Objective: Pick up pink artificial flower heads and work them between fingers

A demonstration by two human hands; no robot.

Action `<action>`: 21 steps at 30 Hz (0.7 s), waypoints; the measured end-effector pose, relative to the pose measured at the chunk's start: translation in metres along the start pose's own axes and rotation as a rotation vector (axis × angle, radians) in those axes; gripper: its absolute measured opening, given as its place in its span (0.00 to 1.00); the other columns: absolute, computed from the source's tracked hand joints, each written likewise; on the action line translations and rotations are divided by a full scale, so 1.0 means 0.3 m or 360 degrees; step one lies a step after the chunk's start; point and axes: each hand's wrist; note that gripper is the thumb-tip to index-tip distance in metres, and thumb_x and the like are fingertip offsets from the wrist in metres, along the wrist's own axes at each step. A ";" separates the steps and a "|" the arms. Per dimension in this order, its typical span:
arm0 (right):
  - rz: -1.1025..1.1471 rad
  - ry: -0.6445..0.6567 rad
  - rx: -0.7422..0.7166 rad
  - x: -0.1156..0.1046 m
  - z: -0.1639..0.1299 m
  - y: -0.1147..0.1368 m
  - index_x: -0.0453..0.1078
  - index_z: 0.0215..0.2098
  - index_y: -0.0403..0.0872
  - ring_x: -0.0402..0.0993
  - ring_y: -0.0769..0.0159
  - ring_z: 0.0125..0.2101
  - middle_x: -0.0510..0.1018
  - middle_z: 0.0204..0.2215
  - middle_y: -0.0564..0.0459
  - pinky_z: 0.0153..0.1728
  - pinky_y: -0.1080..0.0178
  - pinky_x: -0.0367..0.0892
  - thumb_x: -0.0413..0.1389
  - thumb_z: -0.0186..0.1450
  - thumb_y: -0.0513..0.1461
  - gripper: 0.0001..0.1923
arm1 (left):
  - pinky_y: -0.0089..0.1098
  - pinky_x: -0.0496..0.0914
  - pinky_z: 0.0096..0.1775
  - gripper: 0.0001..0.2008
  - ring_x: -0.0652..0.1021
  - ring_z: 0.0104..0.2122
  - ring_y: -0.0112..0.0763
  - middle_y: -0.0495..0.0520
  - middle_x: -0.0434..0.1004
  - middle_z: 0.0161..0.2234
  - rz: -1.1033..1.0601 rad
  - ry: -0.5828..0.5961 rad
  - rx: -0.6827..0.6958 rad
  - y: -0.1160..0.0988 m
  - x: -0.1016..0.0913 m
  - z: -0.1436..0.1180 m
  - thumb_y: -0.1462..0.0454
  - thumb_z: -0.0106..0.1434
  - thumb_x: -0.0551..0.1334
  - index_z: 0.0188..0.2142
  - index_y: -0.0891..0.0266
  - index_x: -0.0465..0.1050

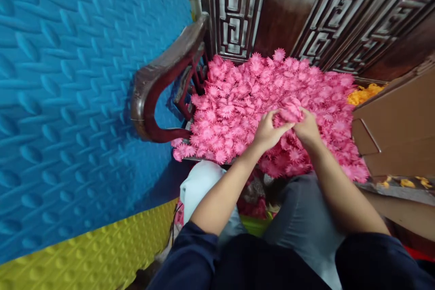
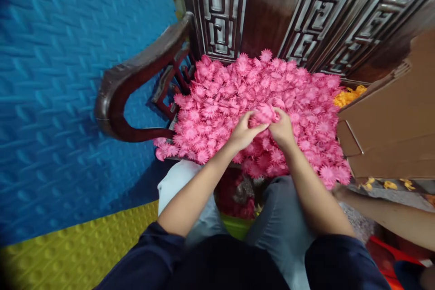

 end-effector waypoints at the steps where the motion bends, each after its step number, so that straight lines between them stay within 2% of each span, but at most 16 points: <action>1: 0.0052 0.0022 -0.0025 0.016 0.001 0.000 0.74 0.32 0.45 0.75 0.63 0.32 0.81 0.31 0.52 0.45 0.55 0.68 0.63 0.47 0.37 0.13 | 0.37 0.66 0.52 0.19 0.73 0.48 0.37 0.57 0.72 0.46 0.0017 -0.0032 0.0027 0.003 0.002 0.002 0.61 0.50 0.70 0.42 0.59 0.71; 4: 0.0309 0.0100 -0.0008 0.070 0.004 -0.001 0.72 0.33 0.45 0.76 0.63 0.34 0.81 0.33 0.51 0.48 0.55 0.68 0.63 0.46 0.37 0.15 | 0.37 0.66 0.52 0.17 0.74 0.46 0.37 0.58 0.74 0.44 0.0058 -0.0149 0.0031 0.007 -0.012 0.013 0.66 0.52 0.67 0.42 0.62 0.70; 10: 0.0591 0.0118 0.0156 0.156 -0.014 0.031 0.71 0.32 0.44 0.75 0.66 0.36 0.79 0.31 0.54 0.49 0.58 0.67 0.64 0.45 0.35 0.15 | 0.30 0.65 0.43 0.05 0.73 0.35 0.30 0.51 0.74 0.31 0.0093 -0.0311 0.0080 -0.018 -0.079 0.036 0.72 0.54 0.61 0.30 0.63 0.70; 12: 0.0717 0.0169 0.0248 0.156 -0.026 0.049 0.71 0.32 0.46 0.75 0.67 0.35 0.79 0.29 0.57 0.49 0.59 0.67 0.65 0.44 0.35 0.16 | 0.27 0.64 0.40 0.06 0.72 0.31 0.27 0.48 0.71 0.26 0.0083 -0.0350 0.0123 -0.038 -0.097 0.037 0.74 0.54 0.60 0.25 0.62 0.69; 16: 0.0983 0.0315 0.0559 0.116 -0.046 0.078 0.70 0.31 0.47 0.76 0.70 0.32 0.78 0.26 0.60 0.45 0.62 0.69 0.66 0.45 0.34 0.16 | 0.25 0.61 0.34 0.08 0.67 0.26 0.24 0.45 0.66 0.22 -0.0042 -0.0412 0.0135 -0.084 -0.118 0.015 0.70 0.57 0.61 0.22 0.63 0.67; 21: 0.0985 0.0191 0.0870 0.070 -0.033 0.054 0.68 0.29 0.45 0.74 0.72 0.26 0.78 0.24 0.59 0.33 0.67 0.70 0.63 0.48 0.33 0.10 | 0.24 0.57 0.29 0.12 0.61 0.22 0.21 0.43 0.58 0.19 -0.0131 -0.0701 0.0060 -0.121 -0.136 0.004 0.69 0.60 0.58 0.21 0.62 0.61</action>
Point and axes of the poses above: each hand's wrist, its own z-axis towards the middle knuckle, its own x-axis out of the palm, y = z × x
